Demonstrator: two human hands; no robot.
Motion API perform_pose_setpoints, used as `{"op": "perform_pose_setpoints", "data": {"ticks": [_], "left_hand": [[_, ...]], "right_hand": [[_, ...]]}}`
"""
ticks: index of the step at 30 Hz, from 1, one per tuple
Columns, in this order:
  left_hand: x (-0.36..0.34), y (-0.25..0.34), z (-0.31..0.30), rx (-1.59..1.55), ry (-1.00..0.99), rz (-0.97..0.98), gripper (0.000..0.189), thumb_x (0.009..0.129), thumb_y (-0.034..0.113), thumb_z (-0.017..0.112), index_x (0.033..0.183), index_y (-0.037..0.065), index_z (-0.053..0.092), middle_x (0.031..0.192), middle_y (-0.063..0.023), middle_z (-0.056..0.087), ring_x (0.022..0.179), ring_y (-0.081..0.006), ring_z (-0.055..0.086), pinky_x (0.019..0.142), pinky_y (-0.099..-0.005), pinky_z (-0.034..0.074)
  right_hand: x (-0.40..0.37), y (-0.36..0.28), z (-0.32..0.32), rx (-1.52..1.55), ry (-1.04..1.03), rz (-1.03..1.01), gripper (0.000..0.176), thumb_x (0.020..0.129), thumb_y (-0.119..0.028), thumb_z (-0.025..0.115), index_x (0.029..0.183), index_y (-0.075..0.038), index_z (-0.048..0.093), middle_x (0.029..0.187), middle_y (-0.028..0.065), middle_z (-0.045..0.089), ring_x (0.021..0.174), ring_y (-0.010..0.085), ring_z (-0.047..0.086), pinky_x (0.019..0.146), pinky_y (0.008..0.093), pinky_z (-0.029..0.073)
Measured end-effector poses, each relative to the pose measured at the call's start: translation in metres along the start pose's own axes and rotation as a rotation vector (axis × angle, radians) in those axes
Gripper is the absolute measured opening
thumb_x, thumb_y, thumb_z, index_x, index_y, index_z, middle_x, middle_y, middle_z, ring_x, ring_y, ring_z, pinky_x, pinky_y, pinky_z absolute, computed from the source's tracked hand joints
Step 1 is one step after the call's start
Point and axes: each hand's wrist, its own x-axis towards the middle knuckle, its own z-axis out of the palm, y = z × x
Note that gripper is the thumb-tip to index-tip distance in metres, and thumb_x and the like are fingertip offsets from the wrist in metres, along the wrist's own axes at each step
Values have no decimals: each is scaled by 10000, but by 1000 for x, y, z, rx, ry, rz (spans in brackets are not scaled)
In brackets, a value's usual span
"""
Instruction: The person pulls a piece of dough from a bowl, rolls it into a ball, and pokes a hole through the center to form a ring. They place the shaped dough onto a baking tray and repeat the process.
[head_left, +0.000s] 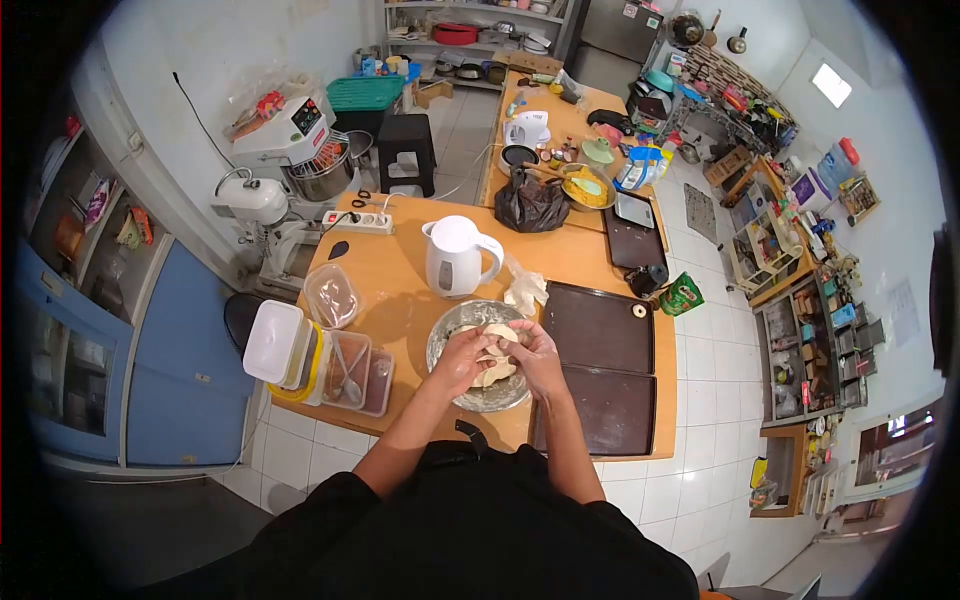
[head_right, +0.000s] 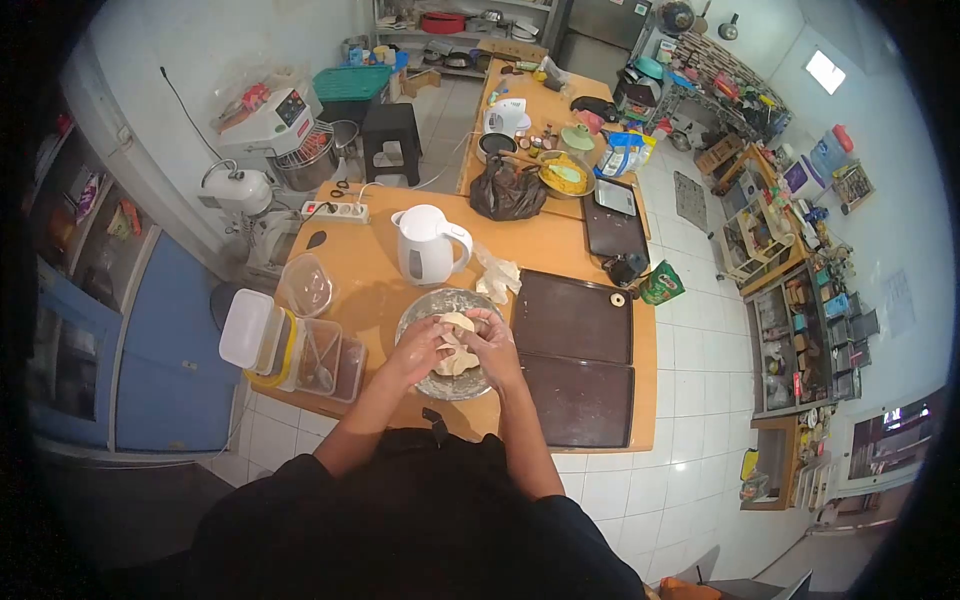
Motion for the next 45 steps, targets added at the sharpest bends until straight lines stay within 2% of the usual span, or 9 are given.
{"op": "perform_pose_setpoints", "data": {"ticks": [6,10,16,21,25,30,34,39,45], "left_hand": [[4,4,-10,358,2,21,213,940,175,612,1118,59,621,1050,-22,647,966,-118,607,798,-299,494],[2,12,-12,478,-9,40,192,931,178,621,1030,19,663,943,-6,660,812,-70,597,692,-240,481],[-2,10,-7,568,-2,-22,176,931,193,624,1009,36,644,923,1,640,812,-71,587,701,-238,475],[1,1,-2,476,-3,19,139,934,171,612,998,48,619,926,-2,630,826,-83,593,710,-247,480],[-5,-2,11,202,21,67,134,930,146,613,1032,59,607,958,-15,632,827,-101,604,719,-260,488],[3,-7,-4,94,25,12,158,923,119,617,1068,64,589,980,-23,628,843,-109,606,720,-262,492],[6,-7,-10,158,-3,0,178,911,99,627,1077,50,588,969,-21,627,853,-105,603,708,-256,497],[2,-4,-1,377,-14,92,173,913,89,622,1072,23,599,956,-34,635,838,-106,615,712,-254,508],[1,-2,3,350,-1,34,153,927,80,610,1062,9,601,981,-58,649,854,-116,631,724,-254,518]], "right_hand": [[-1,-2,-1,-345,4,-38,304,845,-117,708,1098,33,630,858,49,681,750,77,612,663,234,490],[4,8,-8,-553,17,-105,234,841,-106,704,1026,24,644,853,45,679,768,83,625,672,228,494],[5,14,-5,74,20,103,121,872,-56,634,982,-65,587,868,22,656,752,95,606,683,242,480],[2,15,-10,472,-78,191,156,874,-56,584,993,-151,552,968,19,620,885,121,583,829,350,457],[0,19,-10,480,-120,158,197,882,-52,601,1057,-130,553,1005,25,627,869,124,592,804,336,476],[-1,9,-2,-8,-44,164,181,887,-45,636,1064,-69,610,981,25,659,878,108,615,766,297,499],[-1,14,-5,35,-22,147,119,897,-78,637,1015,-84,633,935,18,668,871,100,616,769,302,496],[-4,9,-2,475,-97,177,191,899,-87,599,1087,-93,574,945,26,638,864,146,619,773,329,489],[-3,12,-2,525,-107,170,209,906,-108,588,1111,-115,548,951,31,631,887,155,627,781,346,524]]}}
